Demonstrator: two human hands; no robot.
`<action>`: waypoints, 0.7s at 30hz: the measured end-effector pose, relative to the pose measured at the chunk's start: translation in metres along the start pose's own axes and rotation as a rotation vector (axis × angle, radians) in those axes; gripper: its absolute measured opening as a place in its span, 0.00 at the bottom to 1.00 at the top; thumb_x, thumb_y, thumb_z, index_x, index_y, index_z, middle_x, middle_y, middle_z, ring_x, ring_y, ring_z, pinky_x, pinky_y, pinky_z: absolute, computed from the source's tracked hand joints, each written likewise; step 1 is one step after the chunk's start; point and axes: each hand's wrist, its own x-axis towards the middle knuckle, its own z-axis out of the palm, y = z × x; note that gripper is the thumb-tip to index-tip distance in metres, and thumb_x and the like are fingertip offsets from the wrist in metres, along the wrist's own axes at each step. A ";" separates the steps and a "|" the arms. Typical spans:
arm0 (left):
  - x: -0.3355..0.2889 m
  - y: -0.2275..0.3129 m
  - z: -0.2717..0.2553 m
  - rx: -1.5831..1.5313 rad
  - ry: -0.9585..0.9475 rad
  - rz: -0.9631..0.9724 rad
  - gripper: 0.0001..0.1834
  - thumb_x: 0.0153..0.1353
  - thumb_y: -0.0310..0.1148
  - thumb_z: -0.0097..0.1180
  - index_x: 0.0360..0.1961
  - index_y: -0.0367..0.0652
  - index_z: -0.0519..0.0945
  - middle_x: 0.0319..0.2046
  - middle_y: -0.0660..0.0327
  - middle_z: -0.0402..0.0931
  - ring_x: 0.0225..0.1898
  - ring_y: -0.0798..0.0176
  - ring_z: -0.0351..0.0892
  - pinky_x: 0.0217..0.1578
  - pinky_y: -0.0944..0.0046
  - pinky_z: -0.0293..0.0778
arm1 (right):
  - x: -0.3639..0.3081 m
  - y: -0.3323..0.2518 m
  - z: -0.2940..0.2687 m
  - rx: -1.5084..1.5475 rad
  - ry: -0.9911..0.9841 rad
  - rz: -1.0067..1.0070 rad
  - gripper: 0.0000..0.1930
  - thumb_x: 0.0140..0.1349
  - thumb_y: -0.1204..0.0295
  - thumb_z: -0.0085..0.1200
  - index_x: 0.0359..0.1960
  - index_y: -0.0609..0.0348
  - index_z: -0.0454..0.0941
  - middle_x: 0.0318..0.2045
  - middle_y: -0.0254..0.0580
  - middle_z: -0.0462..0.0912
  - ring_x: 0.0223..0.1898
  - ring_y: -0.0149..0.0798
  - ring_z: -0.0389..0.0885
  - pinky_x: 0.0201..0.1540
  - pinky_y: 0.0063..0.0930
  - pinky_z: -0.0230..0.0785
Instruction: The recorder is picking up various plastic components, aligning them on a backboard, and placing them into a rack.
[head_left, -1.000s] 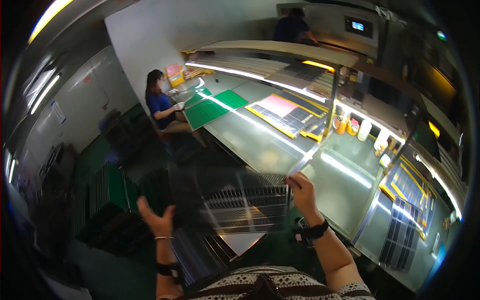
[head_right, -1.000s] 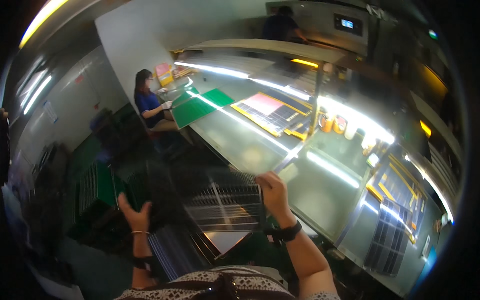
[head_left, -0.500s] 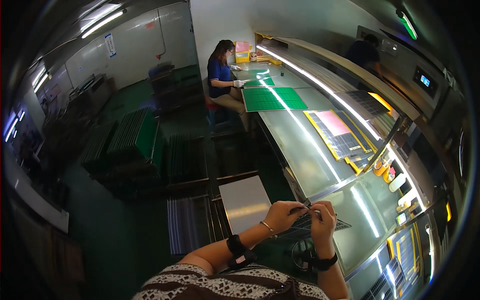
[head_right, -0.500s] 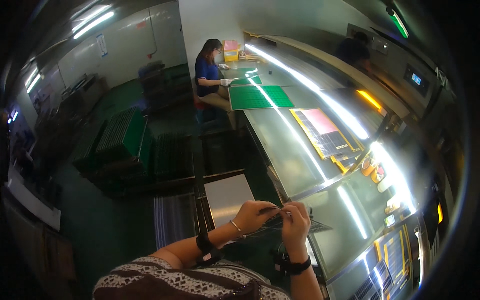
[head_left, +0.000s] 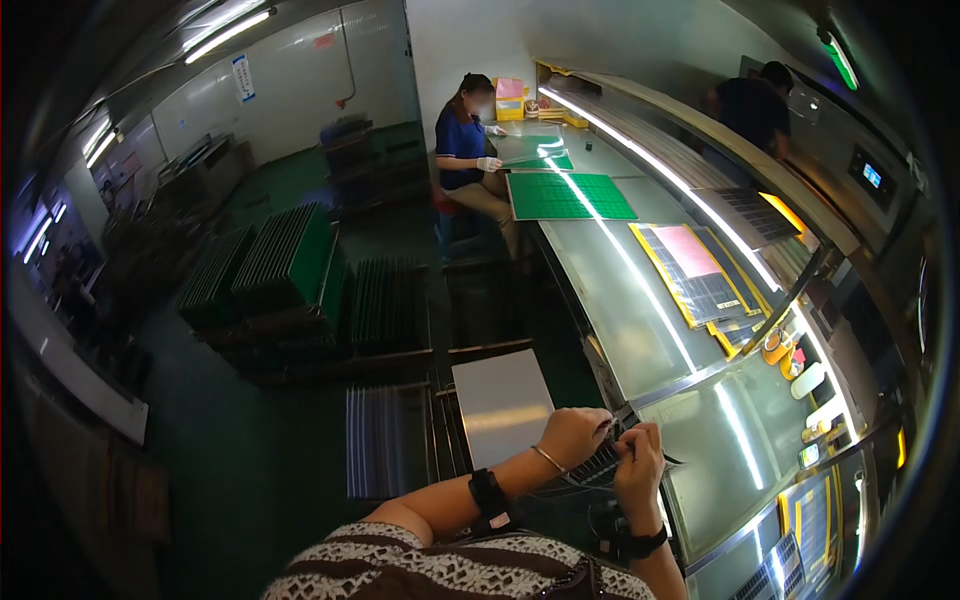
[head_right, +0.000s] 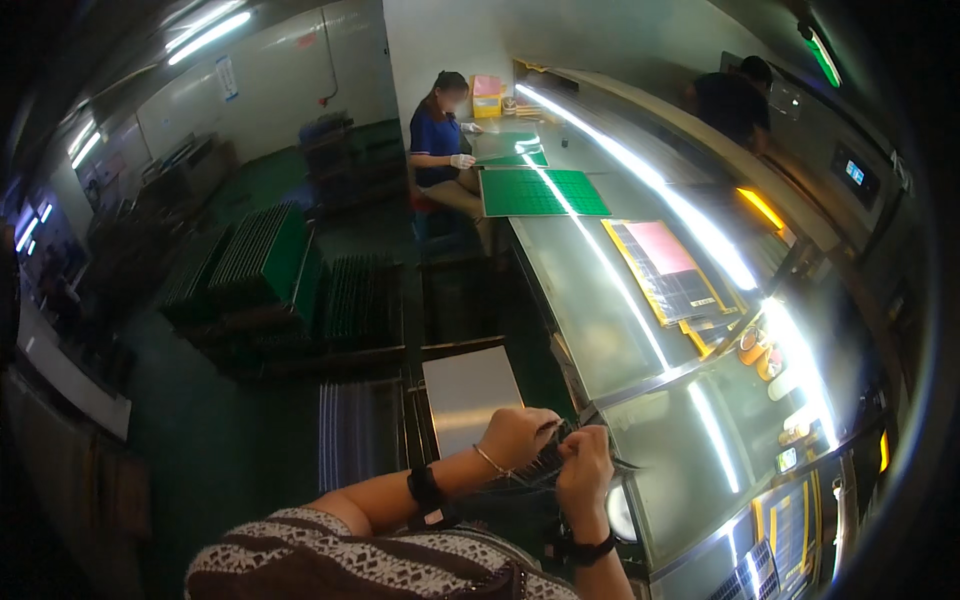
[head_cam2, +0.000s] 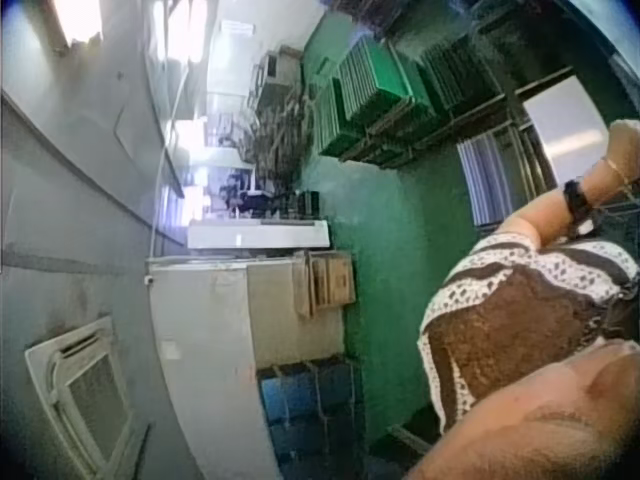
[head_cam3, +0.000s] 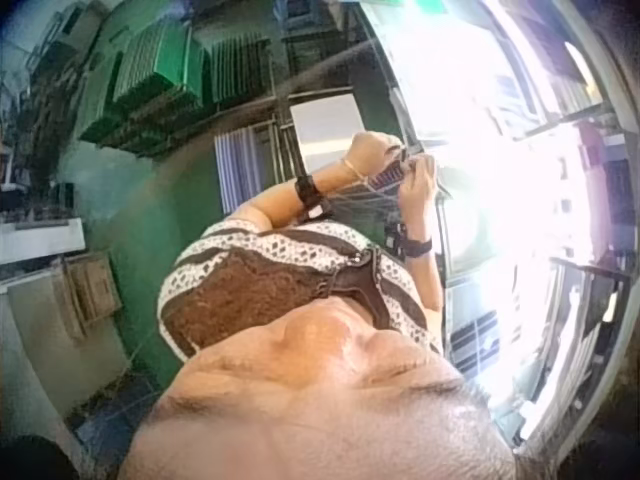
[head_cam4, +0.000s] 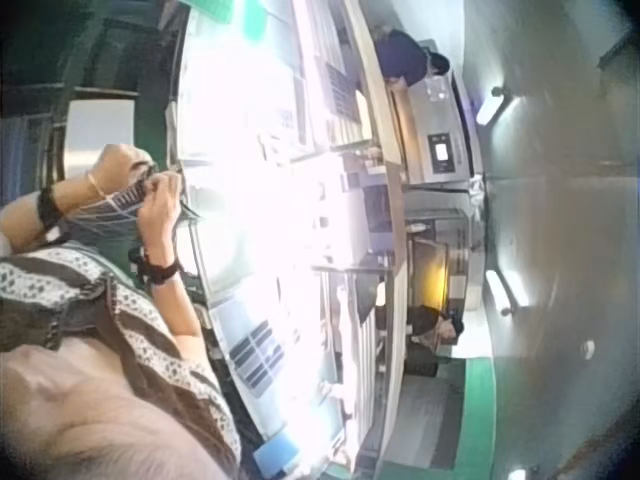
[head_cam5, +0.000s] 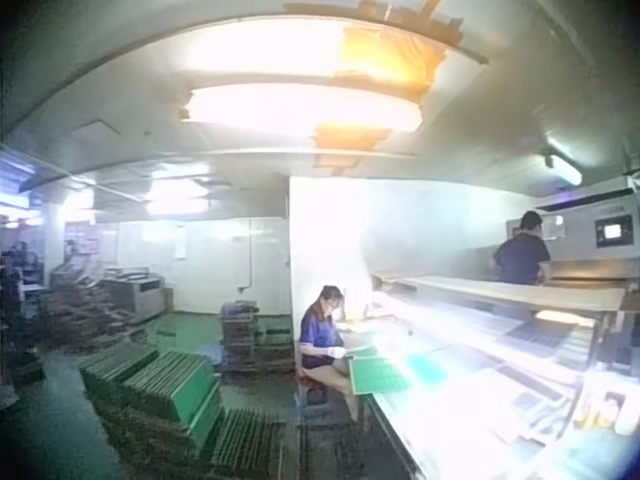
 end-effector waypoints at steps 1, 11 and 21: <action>0.004 -0.004 -0.001 0.015 -0.040 -0.035 0.10 0.53 0.36 0.54 0.31 0.41 0.80 0.27 0.52 0.78 0.28 0.52 0.78 0.29 0.61 0.74 | -0.001 -0.005 0.001 0.060 -0.008 0.029 0.04 0.47 0.84 0.48 0.25 0.63 0.68 0.28 0.47 0.69 0.29 0.47 0.71 0.32 0.33 0.64; 0.003 0.003 -0.007 -0.442 -0.463 -0.269 0.12 0.53 0.35 0.56 0.33 0.37 0.78 0.24 0.53 0.78 0.26 0.65 0.78 0.28 0.66 0.71 | 0.000 0.017 -0.006 -0.037 0.087 -0.088 0.10 0.46 0.79 0.57 0.29 0.59 0.68 0.21 0.42 0.69 0.22 0.42 0.70 0.26 0.32 0.63; -0.013 0.018 0.029 -0.240 -0.299 -0.181 0.11 0.57 0.35 0.49 0.35 0.38 0.72 0.25 0.42 0.74 0.31 0.40 0.74 0.30 0.51 0.70 | -0.003 0.021 0.012 0.134 0.238 0.176 0.07 0.46 0.84 0.52 0.23 0.62 0.67 0.27 0.41 0.67 0.30 0.36 0.66 0.31 0.26 0.59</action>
